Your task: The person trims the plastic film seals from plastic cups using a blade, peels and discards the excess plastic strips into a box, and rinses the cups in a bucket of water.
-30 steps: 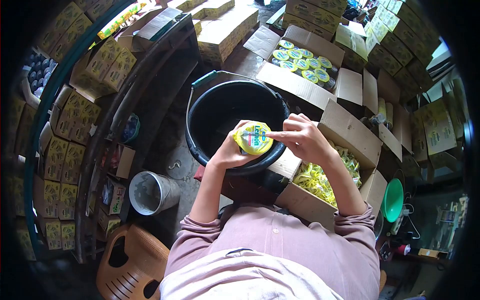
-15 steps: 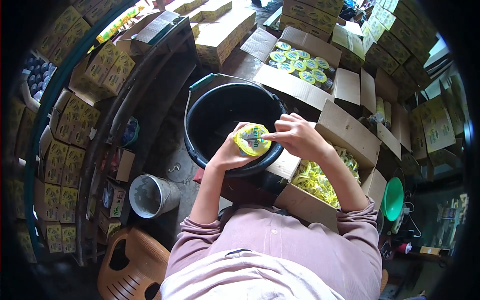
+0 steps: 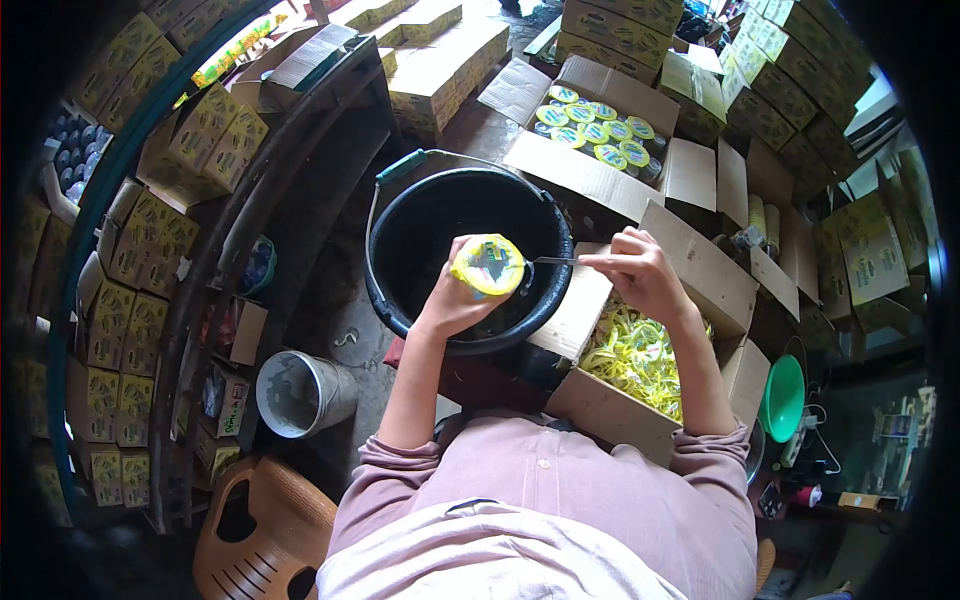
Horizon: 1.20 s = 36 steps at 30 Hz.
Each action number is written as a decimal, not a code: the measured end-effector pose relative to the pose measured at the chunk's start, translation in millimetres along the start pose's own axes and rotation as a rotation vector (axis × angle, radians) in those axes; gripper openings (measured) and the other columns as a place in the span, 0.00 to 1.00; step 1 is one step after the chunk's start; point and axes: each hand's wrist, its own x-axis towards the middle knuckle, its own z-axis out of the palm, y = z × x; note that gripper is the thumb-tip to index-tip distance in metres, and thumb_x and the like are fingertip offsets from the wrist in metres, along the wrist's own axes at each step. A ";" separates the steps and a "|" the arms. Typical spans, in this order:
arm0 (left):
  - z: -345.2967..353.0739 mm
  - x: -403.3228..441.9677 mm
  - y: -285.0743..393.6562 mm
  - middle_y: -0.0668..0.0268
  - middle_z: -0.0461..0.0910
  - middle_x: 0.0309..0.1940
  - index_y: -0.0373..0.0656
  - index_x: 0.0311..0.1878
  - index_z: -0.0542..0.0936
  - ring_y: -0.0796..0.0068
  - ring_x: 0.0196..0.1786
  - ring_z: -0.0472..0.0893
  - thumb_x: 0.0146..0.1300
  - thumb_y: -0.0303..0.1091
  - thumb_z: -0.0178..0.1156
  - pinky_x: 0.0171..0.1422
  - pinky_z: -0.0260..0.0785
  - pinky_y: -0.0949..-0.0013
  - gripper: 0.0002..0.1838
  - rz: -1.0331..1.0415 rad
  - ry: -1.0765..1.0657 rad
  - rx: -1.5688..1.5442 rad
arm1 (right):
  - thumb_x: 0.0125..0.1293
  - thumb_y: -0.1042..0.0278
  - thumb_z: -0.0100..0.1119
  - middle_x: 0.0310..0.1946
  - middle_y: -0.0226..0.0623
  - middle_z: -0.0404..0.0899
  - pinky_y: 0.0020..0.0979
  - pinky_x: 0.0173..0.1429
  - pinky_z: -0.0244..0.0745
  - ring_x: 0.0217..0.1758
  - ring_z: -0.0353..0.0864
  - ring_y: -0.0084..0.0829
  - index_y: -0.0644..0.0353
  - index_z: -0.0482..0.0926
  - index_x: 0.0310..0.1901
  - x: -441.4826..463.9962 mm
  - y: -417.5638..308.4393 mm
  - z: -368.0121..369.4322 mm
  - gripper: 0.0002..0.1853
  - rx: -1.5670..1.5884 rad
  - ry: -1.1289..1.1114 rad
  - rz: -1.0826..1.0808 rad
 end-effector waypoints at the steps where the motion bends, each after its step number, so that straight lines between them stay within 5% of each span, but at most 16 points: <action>1: 0.3 0.7 -0.2 0.61 0.68 0.46 0.38 0.49 0.68 0.67 0.49 0.73 0.41 0.30 0.69 0.54 0.66 0.70 0.30 -0.014 0.024 0.026 | 0.48 0.79 0.60 0.17 0.30 0.66 0.31 0.34 0.64 0.23 0.65 0.29 0.47 0.83 0.37 -4.4 -2.2 0.9 0.15 0.022 0.038 0.042; 5: -4.4 6.1 -1.1 0.55 0.70 0.42 0.36 0.47 0.65 0.61 0.47 0.74 0.44 0.34 0.68 0.52 0.66 0.67 0.28 -0.152 0.028 0.190 | 0.47 0.79 0.62 0.17 0.32 0.68 0.30 0.32 0.63 0.23 0.65 0.29 0.51 0.83 0.37 -27.5 -13.0 14.0 0.14 0.100 0.249 0.150; 11: -17.7 30.3 -11.5 0.51 0.73 0.42 0.34 0.47 0.63 0.54 0.47 0.76 0.44 0.42 0.65 0.50 0.70 0.63 0.32 -0.367 -0.323 0.668 | 0.51 0.82 0.60 0.19 0.32 0.70 0.23 0.26 0.59 0.22 0.66 0.22 0.59 0.82 0.38 -63.2 -38.0 46.0 0.12 0.284 0.421 0.404; 20: -9.8 60.2 -0.1 0.51 0.75 0.43 0.35 0.48 0.65 0.57 0.46 0.77 0.39 0.43 0.69 0.50 0.71 0.62 0.35 -0.483 -0.648 1.118 | 0.54 0.82 0.58 0.21 0.24 0.65 0.19 0.27 0.54 0.23 0.59 0.15 0.60 0.80 0.43 -108.9 -48.7 50.9 0.13 0.412 0.541 0.581; 36: -14.0 105.1 18.2 0.58 0.81 0.37 0.41 0.40 0.81 0.65 0.39 0.81 0.36 0.51 0.68 0.45 0.73 0.67 0.29 -0.672 -1.216 1.346 | 0.58 0.76 0.59 0.21 0.18 0.63 0.14 0.25 0.56 0.21 0.58 0.10 0.58 0.74 0.52 -137.5 -62.7 53.2 0.18 0.718 0.826 0.818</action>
